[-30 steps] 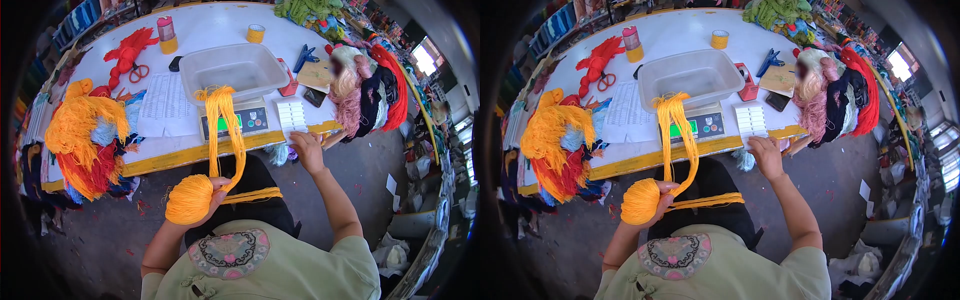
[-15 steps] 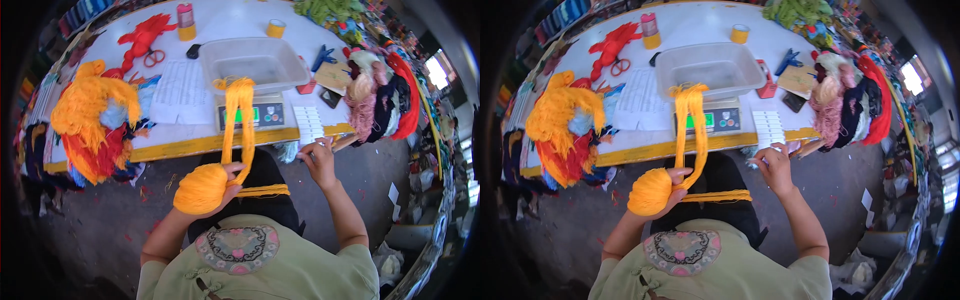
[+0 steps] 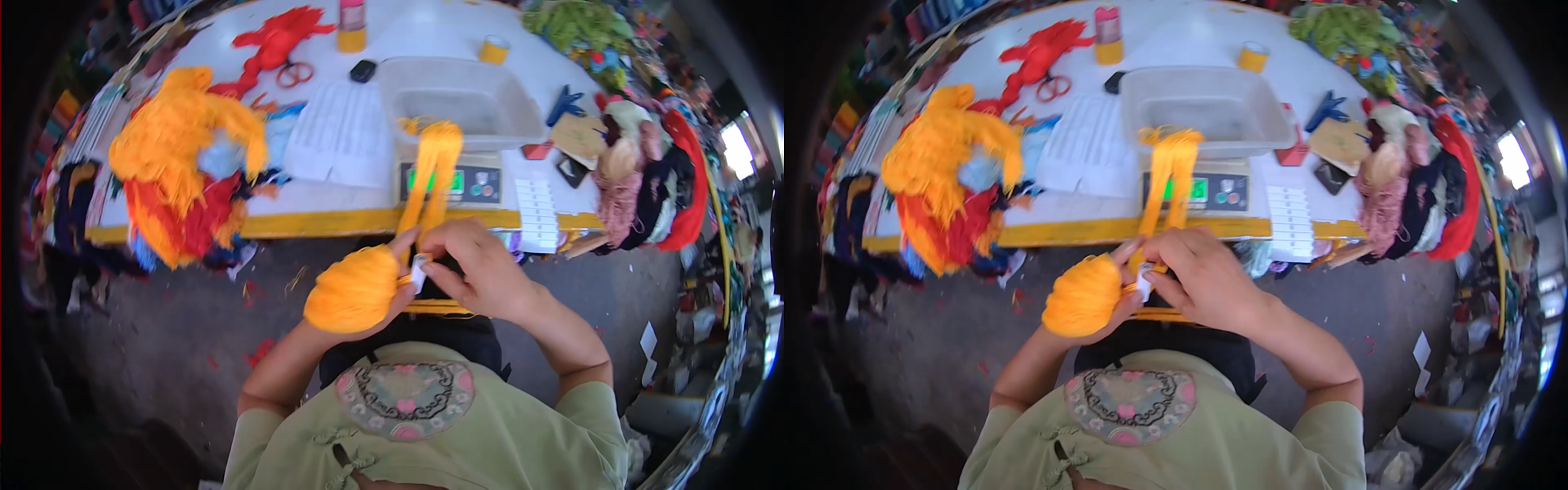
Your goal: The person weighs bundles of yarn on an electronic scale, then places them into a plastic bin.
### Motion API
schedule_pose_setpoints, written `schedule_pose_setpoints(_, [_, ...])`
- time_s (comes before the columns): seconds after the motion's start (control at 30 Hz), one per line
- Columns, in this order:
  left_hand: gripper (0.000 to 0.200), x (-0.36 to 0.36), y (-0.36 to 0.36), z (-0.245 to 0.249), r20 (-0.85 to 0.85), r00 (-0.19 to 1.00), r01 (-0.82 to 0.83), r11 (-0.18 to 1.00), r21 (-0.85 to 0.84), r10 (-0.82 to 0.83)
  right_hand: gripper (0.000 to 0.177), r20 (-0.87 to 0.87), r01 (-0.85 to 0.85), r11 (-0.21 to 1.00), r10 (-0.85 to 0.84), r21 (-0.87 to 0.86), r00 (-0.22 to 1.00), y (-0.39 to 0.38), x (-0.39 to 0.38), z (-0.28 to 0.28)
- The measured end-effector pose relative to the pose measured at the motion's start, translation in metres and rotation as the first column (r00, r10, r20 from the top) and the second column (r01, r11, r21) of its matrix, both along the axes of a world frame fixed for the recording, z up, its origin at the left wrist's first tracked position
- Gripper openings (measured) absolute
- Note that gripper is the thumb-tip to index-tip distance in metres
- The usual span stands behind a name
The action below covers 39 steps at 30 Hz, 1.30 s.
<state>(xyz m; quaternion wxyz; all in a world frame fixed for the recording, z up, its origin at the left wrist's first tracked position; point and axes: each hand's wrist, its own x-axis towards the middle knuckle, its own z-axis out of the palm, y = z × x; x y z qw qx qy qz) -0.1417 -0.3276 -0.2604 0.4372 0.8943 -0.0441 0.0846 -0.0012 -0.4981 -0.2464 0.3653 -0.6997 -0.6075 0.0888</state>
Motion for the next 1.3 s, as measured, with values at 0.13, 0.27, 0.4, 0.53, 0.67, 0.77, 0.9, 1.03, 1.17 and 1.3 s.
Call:
schedule_pose_setpoints(0.13, [0.057,0.01,0.003,-0.028,0.219,0.976,0.017,0.999,-0.051,-0.006,0.033,-0.403,-0.17,0.985,0.166,0.026,0.9,0.005,0.004,-0.017])
schedule_pose_setpoints(0.27, [0.039,0.001,-0.002,-0.036,0.257,0.952,-0.171,0.985,-0.001,0.166,0.043,-0.394,-0.067,0.995,0.033,-0.072,0.919,0.002,0.0,-0.019])
schedule_pose_setpoints(0.4, [0.036,-0.002,0.005,-0.05,0.336,0.934,-0.187,0.968,0.166,0.123,0.038,-0.472,0.01,0.994,-0.062,-0.11,0.879,0.0,-0.008,0.003])
schedule_pose_setpoints(0.53, [0.028,0.001,-0.003,-0.046,0.438,0.891,-0.215,0.96,0.18,0.118,0.036,-0.418,0.052,0.994,-0.086,-0.091,0.904,-0.005,-0.01,0.006])
schedule_pose_setpoints(0.67, [0.017,0.004,0.009,-0.056,0.426,0.902,-0.18,0.959,0.217,0.073,0.036,-0.354,-0.018,0.999,0.026,0.027,0.935,-0.003,-0.008,-0.001])
schedule_pose_setpoints(0.77, [0.009,0.001,0.013,-0.041,0.323,0.946,-0.146,0.926,0.349,0.027,0.034,-0.318,-0.03,0.999,0.018,-0.032,0.948,-0.003,-0.007,0.0])
schedule_pose_setpoints(0.9, [0.009,0.003,0.001,-0.021,0.302,0.949,-0.142,0.978,0.153,0.09,0.024,-0.234,-0.091,0.991,0.111,0.096,0.966,-0.005,-0.008,0.004])
schedule_pose_setpoints(1.03, [0.015,-0.009,0.019,-0.037,-0.454,0.891,-0.321,0.711,-0.626,0.002,0.017,-0.11,-0.183,0.971,0.201,0.154,0.973,-0.004,-0.005,0.005])
schedule_pose_setpoints(1.17, [0.019,-0.009,0.036,-0.058,-0.459,0.812,-0.249,0.498,-0.831,-0.36,0.015,-0.107,-0.162,0.969,0.184,0.186,0.977,0.002,-0.005,-0.011])
schedule_pose_setpoints(1.3, [0.016,-0.01,0.015,-0.039,-0.268,0.959,-0.165,0.592,-0.789,-0.089,0.016,-0.201,-0.048,0.988,0.078,0.15,0.976,0.004,-0.01,-0.014])
